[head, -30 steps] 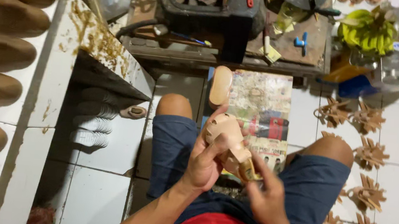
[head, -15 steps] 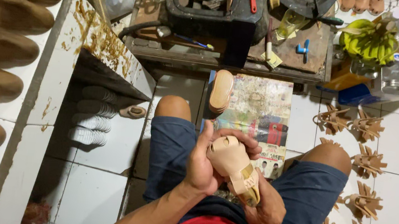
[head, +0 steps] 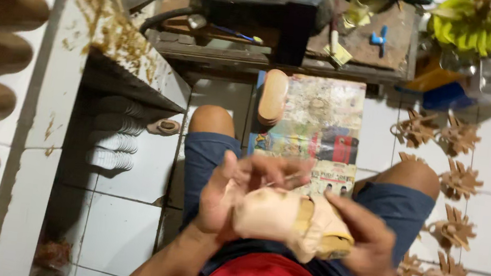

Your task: The person sits on the floor and assembles a slipper by hand. They place a star-shaped sole onto a wooden shoe last, fold the tabs over the edges, and press them into place. They repeat the process with a second unit, handling the wooden last and sole pieces directly.

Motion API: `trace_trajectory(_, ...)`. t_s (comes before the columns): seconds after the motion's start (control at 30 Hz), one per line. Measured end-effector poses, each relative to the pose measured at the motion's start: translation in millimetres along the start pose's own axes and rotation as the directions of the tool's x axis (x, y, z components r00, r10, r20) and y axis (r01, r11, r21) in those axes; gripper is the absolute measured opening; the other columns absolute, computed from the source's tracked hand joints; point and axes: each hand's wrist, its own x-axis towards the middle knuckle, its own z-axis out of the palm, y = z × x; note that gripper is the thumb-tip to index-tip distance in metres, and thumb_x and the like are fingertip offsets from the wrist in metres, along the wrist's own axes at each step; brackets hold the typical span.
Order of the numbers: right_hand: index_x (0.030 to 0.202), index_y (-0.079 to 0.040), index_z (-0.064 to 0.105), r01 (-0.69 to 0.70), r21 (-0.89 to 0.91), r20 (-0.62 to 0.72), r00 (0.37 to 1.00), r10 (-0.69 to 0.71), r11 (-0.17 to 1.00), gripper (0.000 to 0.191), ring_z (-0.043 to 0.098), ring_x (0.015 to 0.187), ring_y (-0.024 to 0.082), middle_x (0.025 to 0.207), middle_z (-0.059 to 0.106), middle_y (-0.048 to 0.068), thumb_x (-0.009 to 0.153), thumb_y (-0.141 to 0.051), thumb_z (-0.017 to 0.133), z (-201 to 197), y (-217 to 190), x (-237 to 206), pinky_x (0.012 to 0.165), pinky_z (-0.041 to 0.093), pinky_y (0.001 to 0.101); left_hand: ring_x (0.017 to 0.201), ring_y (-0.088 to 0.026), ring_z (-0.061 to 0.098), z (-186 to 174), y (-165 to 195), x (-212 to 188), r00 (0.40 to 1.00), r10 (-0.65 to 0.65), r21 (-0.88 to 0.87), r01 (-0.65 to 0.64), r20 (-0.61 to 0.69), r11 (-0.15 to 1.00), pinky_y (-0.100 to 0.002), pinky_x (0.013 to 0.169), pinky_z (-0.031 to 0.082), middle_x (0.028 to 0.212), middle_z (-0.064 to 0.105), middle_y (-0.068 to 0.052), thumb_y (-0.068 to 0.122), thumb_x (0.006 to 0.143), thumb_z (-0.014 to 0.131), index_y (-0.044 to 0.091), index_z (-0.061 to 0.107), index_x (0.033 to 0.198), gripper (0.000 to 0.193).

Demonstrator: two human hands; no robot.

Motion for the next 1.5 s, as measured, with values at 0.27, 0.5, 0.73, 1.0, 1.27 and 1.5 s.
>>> trace_trajectory(0.27,0.137,0.003,0.062,-0.323,0.345,0.001,0.939,0.344,0.881,0.045,0.066,0.109,0.018,0.122,0.069,0.013,0.093,-0.002,0.065,1,4,37,0.096,0.053,0.0319,0.131,-0.038,0.060,-20,-46,-7,0.934,-0.348,-0.330,0.305,-0.079,0.893,-0.053,0.108,0.052,0.146,0.055,-0.025,0.035,0.104,0.037,-0.001,0.035,0.159,0.065)
trace_trajectory(0.5,0.127,0.004,0.067,-0.333,0.474,-0.198,0.862,0.467,0.815,0.031,0.069,0.103,0.017,0.111,0.073,0.011,0.097,-0.003,0.064,35,9,21,0.093,0.054,0.0316,0.117,-0.033,0.064,-21,-60,-2,0.960,-0.125,-0.033,0.121,-0.249,0.992,-0.050,0.096,0.057,0.134,0.060,-0.021,0.043,0.115,0.042,0.006,0.027,0.164,0.063)
trace_trajectory(0.73,0.120,0.005,0.067,-0.233,0.386,-0.202,0.923,0.328,0.893,0.024,0.066,0.109,0.016,0.120,0.067,0.008,0.098,-0.002,0.064,23,-1,28,0.096,0.053,0.0299,0.112,-0.032,0.067,-11,-69,-6,0.921,-0.219,-0.082,0.203,-0.323,0.976,-0.050,0.087,0.061,0.134,0.056,-0.019,0.046,0.107,0.045,0.018,0.024,0.164,0.067)
trace_trajectory(1.0,0.137,-0.006,0.062,-0.492,0.434,0.139,0.864,0.484,0.755,0.037,0.053,0.078,0.005,0.100,0.062,0.000,0.102,-0.016,0.055,31,-6,37,0.064,0.046,0.0214,0.116,-0.021,0.063,-8,-85,-19,0.892,-0.117,0.037,0.148,-0.437,0.988,-0.038,0.093,0.058,0.138,0.056,-0.013,0.043,0.111,0.046,0.008,0.029,0.167,0.068)
trace_trajectory(1.27,0.155,-0.014,0.051,-0.546,0.658,0.261,0.811,0.523,0.518,0.051,0.032,0.046,0.000,0.069,0.044,-0.009,0.106,-0.029,0.051,36,1,26,0.036,0.026,0.0185,0.129,-0.015,0.057,-8,-87,-8,0.881,-0.075,0.131,0.152,-0.467,0.980,-0.035,0.104,0.048,0.155,0.048,-0.007,0.040,0.106,0.046,0.011,0.027,0.163,0.066)
trace_trajectory(1.5,0.159,-0.013,0.043,-0.536,0.759,0.342,0.811,0.475,0.369,0.052,0.046,0.063,0.007,0.099,0.060,0.005,0.111,-0.034,0.040,39,1,28,0.048,0.036,0.0193,0.126,-0.018,0.060,-18,-89,-6,0.822,-0.179,-0.023,0.198,-0.540,0.980,-0.037,0.103,0.052,0.147,0.055,-0.005,0.043,0.105,0.040,0.018,0.033,0.161,0.061)
